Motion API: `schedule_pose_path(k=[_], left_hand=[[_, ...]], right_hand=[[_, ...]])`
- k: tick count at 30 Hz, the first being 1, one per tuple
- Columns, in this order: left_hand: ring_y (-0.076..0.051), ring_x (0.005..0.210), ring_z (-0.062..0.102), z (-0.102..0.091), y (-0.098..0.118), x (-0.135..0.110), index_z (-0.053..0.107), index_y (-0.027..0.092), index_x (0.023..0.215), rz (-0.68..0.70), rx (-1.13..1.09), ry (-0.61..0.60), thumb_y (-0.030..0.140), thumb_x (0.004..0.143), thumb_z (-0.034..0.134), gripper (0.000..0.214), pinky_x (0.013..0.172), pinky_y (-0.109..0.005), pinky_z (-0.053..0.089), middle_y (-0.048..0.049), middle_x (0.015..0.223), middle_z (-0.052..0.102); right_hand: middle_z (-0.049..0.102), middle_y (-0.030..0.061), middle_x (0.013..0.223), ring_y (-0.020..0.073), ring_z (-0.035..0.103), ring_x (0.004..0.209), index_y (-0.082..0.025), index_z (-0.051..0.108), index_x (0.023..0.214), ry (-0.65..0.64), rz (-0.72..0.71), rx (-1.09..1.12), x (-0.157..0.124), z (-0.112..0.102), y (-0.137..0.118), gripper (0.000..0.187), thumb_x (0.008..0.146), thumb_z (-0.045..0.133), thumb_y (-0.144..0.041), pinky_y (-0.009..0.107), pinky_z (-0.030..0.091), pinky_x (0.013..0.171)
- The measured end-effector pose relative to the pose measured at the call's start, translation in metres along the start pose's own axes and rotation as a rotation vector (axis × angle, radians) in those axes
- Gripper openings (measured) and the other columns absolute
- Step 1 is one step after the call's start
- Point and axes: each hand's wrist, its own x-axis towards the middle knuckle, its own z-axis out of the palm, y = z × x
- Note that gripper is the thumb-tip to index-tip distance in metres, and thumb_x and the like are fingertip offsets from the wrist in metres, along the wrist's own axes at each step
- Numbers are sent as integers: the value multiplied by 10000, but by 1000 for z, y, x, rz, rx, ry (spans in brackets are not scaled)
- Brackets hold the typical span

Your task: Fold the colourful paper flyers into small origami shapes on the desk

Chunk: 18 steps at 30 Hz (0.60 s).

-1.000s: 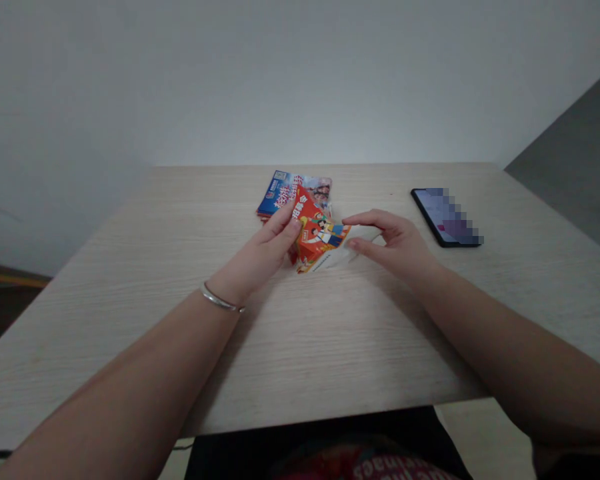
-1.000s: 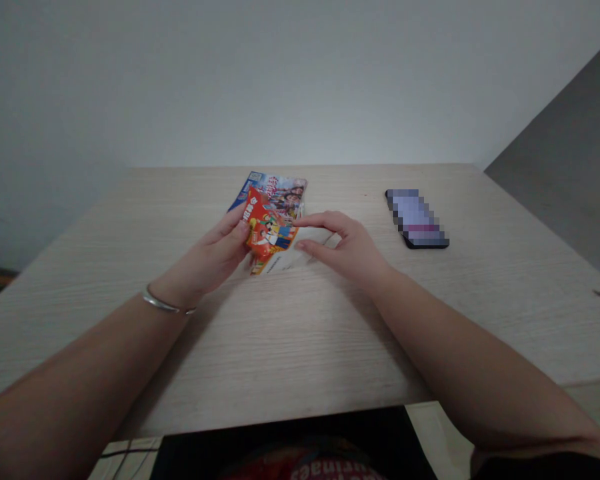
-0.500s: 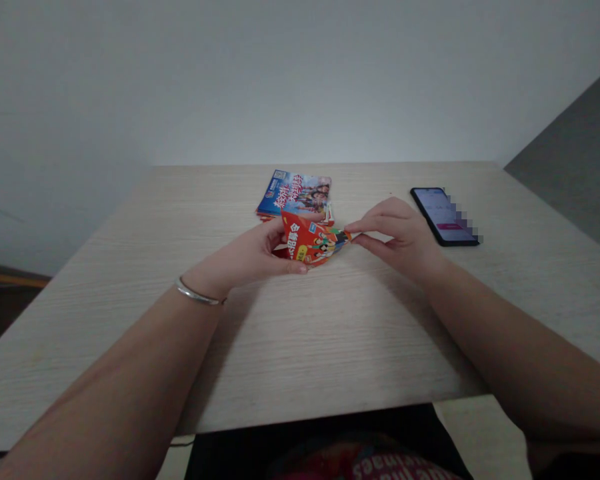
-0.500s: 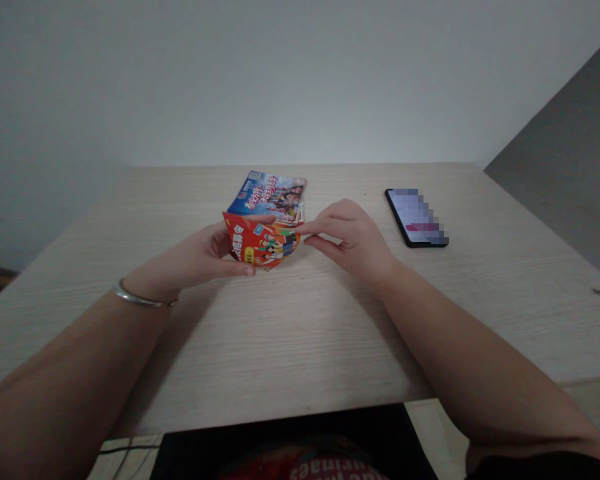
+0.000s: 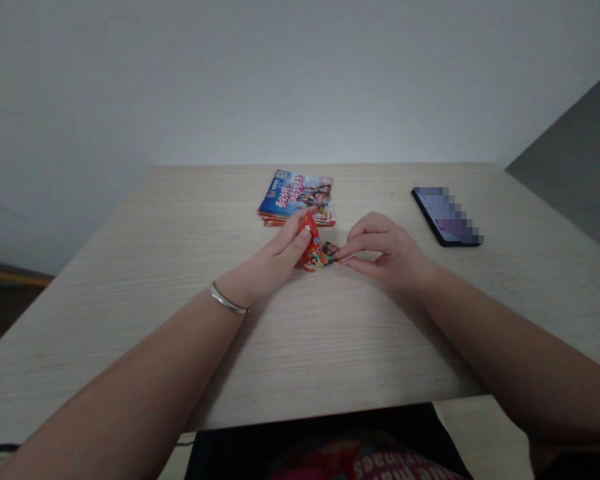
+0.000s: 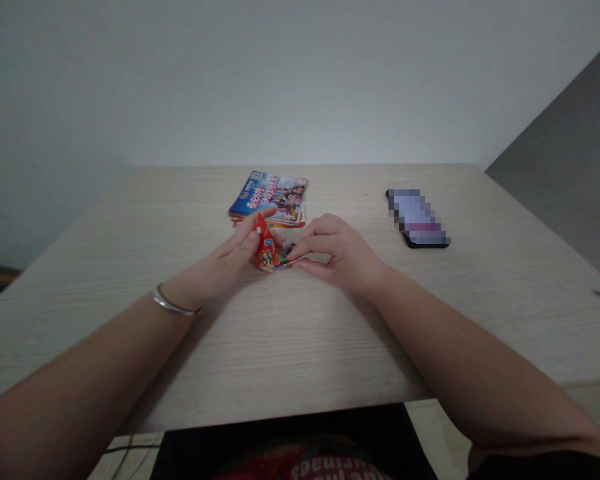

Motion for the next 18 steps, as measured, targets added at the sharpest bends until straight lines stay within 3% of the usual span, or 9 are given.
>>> schedule_pose_path(k=[4,10,14,16,18], left_hand=[[-218,1082,553,1,4,-2,300,248,1365,-38,-117,-106,555,969,427,517,929,-374,512,-103,1215,526],[-177,884,515,1,7,-1,440,237,1035,-30,-126,55,350,966,427,133,826,-375,501,-39,1004,498],[-138,732,494,3,14,-1,460,231,980,-33,-148,108,323,979,429,97,660,-288,480,-7,884,518],[-145,791,534,5,18,-1,502,222,998,-13,-79,107,330,989,428,132,730,-298,497,-17,923,557],[-175,958,569,6,20,-1,550,213,1048,28,19,110,337,1000,420,186,897,-350,489,-47,1050,600]], right_hand=[[697,13,810,163,624,779,-279,747,874,45,16,22,2,5,-4,51,835,716,-289,328,487,715],[736,-3,802,166,652,764,-268,726,853,61,89,126,4,8,-12,53,818,740,-305,353,503,763],[736,4,842,170,660,814,-258,707,880,73,149,215,3,10,-16,48,843,697,-288,360,511,790],[731,9,867,164,663,829,-245,690,901,65,188,261,2,12,-17,51,852,676,-253,353,516,796],[717,8,879,158,665,833,-231,661,897,99,262,304,2,15,-17,86,824,708,-234,341,524,787]])
